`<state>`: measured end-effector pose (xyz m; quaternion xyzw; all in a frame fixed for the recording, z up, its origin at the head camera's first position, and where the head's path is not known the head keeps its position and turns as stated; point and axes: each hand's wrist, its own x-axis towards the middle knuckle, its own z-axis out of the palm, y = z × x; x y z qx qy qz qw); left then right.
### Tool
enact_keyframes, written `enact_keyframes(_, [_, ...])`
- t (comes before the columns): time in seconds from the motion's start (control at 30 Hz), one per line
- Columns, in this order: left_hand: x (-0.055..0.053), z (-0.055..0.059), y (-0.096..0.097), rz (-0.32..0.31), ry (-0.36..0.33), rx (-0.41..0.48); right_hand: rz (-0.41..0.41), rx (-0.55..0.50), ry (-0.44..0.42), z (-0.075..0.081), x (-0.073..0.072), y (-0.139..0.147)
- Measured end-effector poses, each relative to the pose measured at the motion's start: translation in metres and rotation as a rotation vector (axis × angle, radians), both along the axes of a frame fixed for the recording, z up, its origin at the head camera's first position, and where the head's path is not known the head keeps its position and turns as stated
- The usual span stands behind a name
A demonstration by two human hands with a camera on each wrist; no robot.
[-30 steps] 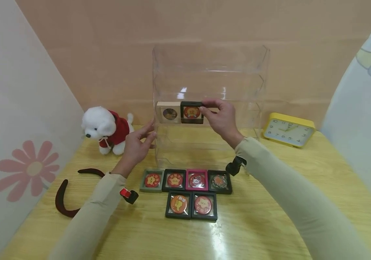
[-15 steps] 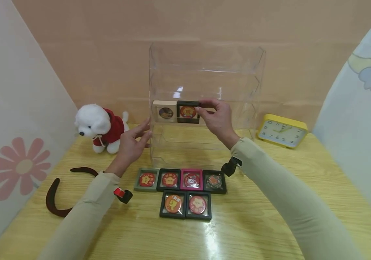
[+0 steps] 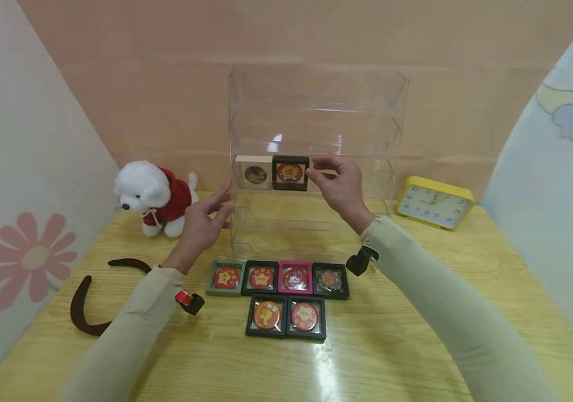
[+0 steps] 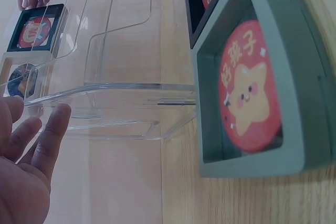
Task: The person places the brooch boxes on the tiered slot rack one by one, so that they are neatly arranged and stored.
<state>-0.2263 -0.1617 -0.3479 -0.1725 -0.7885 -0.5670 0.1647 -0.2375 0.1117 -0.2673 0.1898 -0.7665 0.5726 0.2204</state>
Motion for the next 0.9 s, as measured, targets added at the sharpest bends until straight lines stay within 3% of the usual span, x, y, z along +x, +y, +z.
enact_keyframes(0.2, [-0.001, -0.004, 0.009, -0.01, 0.012, 0.022, -0.002, 0.032, 0.004, -0.007, 0.016, 0.016])
enact_keyframes(0.4, [-0.001, -0.006, 0.013, -0.024, -0.009, 0.034, 0.098, 0.075, -0.004, -0.037, 0.025, 0.041])
enact_keyframes(0.5, [0.008, 0.005, 0.017, -0.027, -0.024, 0.023, 0.145, 0.087, -0.03, -0.048, 0.036, 0.051])
enact_keyframes(0.63, [0.021, 0.019, 0.022, -0.027, -0.043, 0.013, 0.163, 0.092, -0.082, -0.047, 0.06, 0.057])
enact_keyframes(0.73, [0.022, 0.019, 0.022, -0.024, -0.048, 0.018, 0.17, 0.084, -0.098, -0.054, 0.069, 0.065])
enact_keyframes(0.9, [0.02, 0.015, 0.02, -0.027, -0.043, 0.018, 0.197, 0.068, -0.123, -0.084, 0.071, 0.084])
